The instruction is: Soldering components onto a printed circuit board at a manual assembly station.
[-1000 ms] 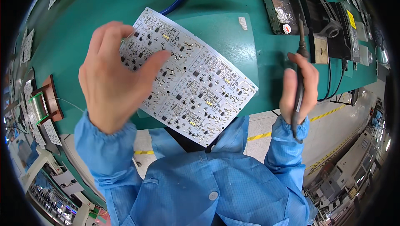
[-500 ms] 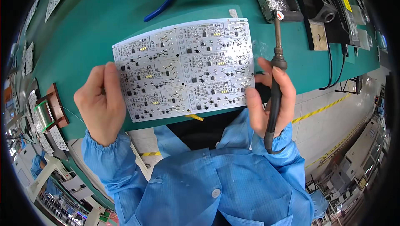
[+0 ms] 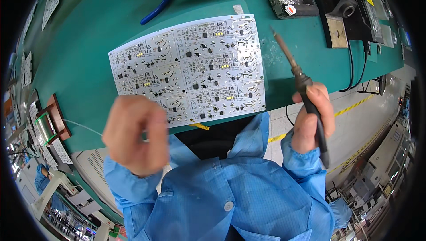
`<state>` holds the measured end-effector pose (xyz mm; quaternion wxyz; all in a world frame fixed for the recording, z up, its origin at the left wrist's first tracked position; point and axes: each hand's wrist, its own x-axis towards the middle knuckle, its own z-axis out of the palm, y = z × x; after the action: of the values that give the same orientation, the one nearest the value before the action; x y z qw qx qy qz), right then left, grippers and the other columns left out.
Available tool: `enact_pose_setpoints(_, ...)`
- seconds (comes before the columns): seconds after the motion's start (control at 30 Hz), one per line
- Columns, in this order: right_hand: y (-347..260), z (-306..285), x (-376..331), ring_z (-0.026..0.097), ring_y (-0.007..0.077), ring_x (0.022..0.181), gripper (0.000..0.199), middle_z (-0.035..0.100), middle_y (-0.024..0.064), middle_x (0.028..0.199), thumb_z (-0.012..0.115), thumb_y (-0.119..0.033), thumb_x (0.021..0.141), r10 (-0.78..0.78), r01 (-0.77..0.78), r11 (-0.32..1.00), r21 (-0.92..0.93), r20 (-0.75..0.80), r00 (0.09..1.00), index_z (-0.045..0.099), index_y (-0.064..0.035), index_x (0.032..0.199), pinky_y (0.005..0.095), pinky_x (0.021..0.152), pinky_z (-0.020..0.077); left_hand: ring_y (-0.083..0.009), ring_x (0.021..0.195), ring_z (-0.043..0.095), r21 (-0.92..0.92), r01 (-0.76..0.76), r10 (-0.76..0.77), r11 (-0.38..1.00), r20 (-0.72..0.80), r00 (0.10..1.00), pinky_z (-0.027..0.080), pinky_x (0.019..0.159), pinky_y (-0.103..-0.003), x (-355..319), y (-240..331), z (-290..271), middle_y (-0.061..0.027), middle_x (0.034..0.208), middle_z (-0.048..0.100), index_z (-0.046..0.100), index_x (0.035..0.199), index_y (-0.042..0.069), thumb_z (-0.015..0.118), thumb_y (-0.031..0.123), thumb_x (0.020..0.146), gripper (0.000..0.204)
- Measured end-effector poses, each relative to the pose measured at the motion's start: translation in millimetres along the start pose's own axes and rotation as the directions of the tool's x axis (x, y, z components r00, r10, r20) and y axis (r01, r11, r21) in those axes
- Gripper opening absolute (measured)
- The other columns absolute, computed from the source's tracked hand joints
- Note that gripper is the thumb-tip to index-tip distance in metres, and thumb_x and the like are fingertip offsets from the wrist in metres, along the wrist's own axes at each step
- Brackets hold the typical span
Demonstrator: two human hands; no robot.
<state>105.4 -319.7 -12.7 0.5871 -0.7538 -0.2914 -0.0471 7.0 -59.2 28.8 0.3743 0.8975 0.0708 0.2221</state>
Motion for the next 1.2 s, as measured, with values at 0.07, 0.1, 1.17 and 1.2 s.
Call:
enact_pose_setpoints(0.07, -3.8, -5.2, 3.5, 0.048, 0.0186, 0.069, 0.042, 0.057, 0.0157, 0.088, 0.058, -0.032, 0.087, 0.011, -0.006, 0.997, 0.082, -0.054, 0.999, 0.056, -0.0005, 0.114, 0.0398, 0.079, 0.0393, -0.0173, 0.055, 0.055, -0.028, -0.102, 0.104, 0.994, 0.069, 0.992, 0.041, 0.046, -0.025, 0.4, 8.5, 16.1, -0.0089, 0.072, 0.057, 0.065, 0.082, 0.002, 0.067, -0.01, 0.064, 0.021)
enact_pose_setpoints(0.1, -2.9, -6.9, 6.7, 0.044, 0.0167, 0.063, 0.034, 0.052, 0.0091, 0.071, 0.062, -0.029, 0.082, 0.004, 0.007, 0.988, 0.153, -0.074, 0.997, 0.058, -0.0032, 0.104, 0.0425, 0.078, 0.0358, -0.0186, 0.058, 0.055, -0.064, -0.077, 0.083, 0.995, 0.099, 0.992, 0.042, 0.049, -0.026, -1.3, 16.9, 23.4, -0.0094, 0.072, 0.056, 0.066, 0.081, 0.001, 0.067, -0.011, 0.062, 0.023)
enact_pose_setpoints(1.17, 3.5, -26.1, 33.1, 0.036, 0.0162, 0.063, 0.024, 0.044, 0.0028, 0.063, 0.059, -0.025, 0.078, 0.013, -0.023, 0.96, 0.279, 0.037, 0.999, 0.057, -0.0028, 0.086, 0.0488, 0.08, 0.0315, -0.0252, 0.067, 0.061, 0.25, -0.002, -0.005, 0.968, 0.03, 1.0, 0.049, 0.059, -0.032, 20.2, 6.0, 9.1, -0.0129, 0.079, 0.06, 0.064, 0.1, 0.0, 0.048, -0.014, 0.066, 0.04)
enact_pose_setpoints(1.2, 9.2, -27.9, 29.9, 0.042, 0.0184, 0.067, 0.025, 0.051, 0.0069, 0.072, 0.056, -0.024, 0.083, -0.009, 0.011, 0.965, 0.263, -0.008, 1.0, 0.058, -0.0009, 0.094, 0.0472, 0.082, 0.0343, -0.0231, 0.068, 0.061, 0.29, 0.046, -0.055, 0.956, 0.021, 0.998, 0.048, 0.06, -0.03, 22.7, 2.9, -0.8, -0.0136, 0.08, 0.061, 0.064, 0.101, -0.001, 0.045, -0.016, 0.067, 0.041)
